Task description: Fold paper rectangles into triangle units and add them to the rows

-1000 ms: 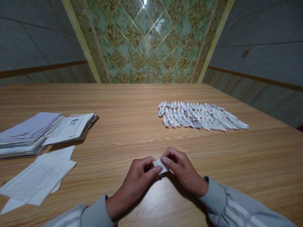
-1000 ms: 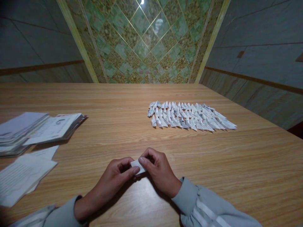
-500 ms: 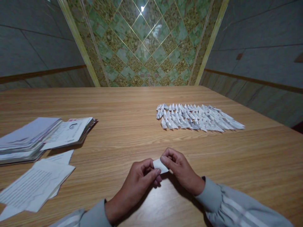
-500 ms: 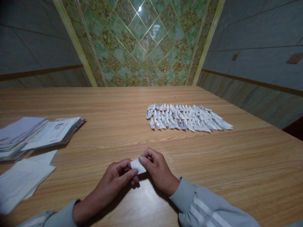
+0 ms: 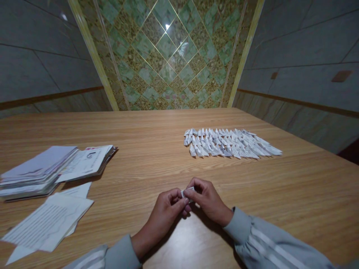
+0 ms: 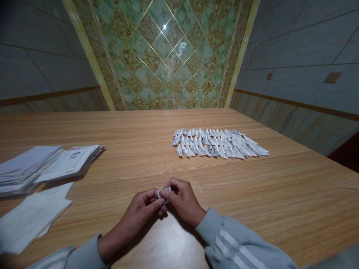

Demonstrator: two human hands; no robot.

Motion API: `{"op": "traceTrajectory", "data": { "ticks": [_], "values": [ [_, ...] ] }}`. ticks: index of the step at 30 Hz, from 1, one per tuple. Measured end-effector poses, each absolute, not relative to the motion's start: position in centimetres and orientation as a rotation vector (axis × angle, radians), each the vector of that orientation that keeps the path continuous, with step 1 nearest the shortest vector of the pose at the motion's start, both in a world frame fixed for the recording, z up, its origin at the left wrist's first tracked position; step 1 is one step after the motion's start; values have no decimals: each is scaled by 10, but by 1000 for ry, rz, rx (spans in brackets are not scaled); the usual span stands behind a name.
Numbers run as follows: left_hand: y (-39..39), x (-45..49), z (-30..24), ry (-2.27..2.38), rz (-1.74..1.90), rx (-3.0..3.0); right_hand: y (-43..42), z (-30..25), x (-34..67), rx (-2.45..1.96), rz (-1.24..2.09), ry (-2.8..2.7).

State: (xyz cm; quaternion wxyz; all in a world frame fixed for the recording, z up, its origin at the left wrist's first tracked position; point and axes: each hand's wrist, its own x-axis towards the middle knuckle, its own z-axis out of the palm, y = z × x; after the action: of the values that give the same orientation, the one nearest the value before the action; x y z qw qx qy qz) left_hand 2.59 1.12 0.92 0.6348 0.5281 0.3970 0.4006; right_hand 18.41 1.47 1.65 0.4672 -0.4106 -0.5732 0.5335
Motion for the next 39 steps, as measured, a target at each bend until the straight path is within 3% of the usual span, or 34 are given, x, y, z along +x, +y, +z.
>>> {"op": "traceTrajectory", "data": {
  "ticks": [29, 39],
  "values": [
    [27, 7, 20, 1021, 1153, 1614, 23, 25, 198, -1024, 1048, -1883],
    [23, 11, 18, 818, 1001, 1303, 18, 26, 197, -1033, 1036, -1778]
  ]
}}
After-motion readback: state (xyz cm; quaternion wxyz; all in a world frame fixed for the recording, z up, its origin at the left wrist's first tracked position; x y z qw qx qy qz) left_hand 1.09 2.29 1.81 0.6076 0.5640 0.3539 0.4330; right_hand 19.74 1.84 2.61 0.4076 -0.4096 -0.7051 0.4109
